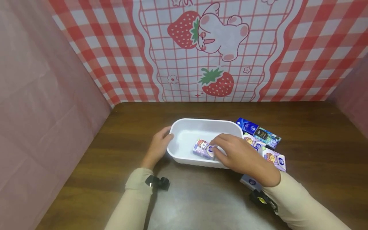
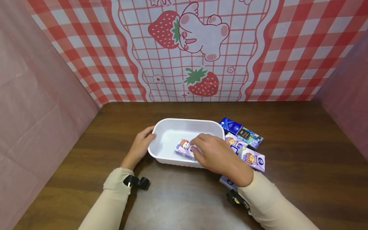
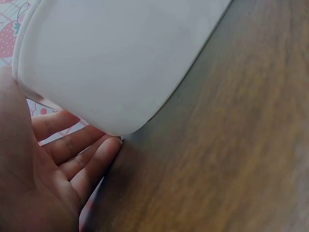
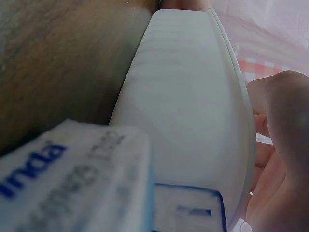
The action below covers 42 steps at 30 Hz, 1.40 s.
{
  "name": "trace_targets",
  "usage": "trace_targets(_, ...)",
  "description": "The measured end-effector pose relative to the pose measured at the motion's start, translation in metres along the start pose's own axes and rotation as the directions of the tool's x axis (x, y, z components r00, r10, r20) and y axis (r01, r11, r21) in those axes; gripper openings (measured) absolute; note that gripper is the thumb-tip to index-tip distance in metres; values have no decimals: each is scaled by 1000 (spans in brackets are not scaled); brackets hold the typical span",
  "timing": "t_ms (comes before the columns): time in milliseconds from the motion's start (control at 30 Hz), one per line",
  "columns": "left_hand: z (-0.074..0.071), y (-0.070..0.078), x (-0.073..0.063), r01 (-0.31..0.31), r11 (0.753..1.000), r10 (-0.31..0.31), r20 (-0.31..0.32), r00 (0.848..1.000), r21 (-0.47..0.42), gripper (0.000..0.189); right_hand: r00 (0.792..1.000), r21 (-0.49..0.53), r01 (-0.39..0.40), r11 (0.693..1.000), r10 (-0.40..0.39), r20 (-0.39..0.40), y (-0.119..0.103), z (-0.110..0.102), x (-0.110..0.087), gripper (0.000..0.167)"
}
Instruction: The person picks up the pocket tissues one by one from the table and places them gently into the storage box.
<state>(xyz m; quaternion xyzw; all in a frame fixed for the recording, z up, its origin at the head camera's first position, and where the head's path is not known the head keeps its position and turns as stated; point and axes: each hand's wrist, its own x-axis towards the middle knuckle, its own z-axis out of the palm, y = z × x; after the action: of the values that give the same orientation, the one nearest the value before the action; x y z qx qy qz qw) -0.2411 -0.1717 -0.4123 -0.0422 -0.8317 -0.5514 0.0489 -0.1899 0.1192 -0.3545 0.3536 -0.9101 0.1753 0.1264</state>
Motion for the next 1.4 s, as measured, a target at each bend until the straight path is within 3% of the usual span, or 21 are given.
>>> trace_targets(533,1,-1,1,4,1000,-4,1,1000,-6,40,991,-18,45,999,-47,-128,2,1,-8,18)
trace_targets(1000,0,-2,1,-16,1000,16,3,1000,-7,40,974,-28,26,999,-32,-224,5,1,-13,13)
trace_targets(1400,-1,-1,1,9,1000,-9,10,1000,1,40,954,-31,-21,999,10,-300,10,1,-20,10)
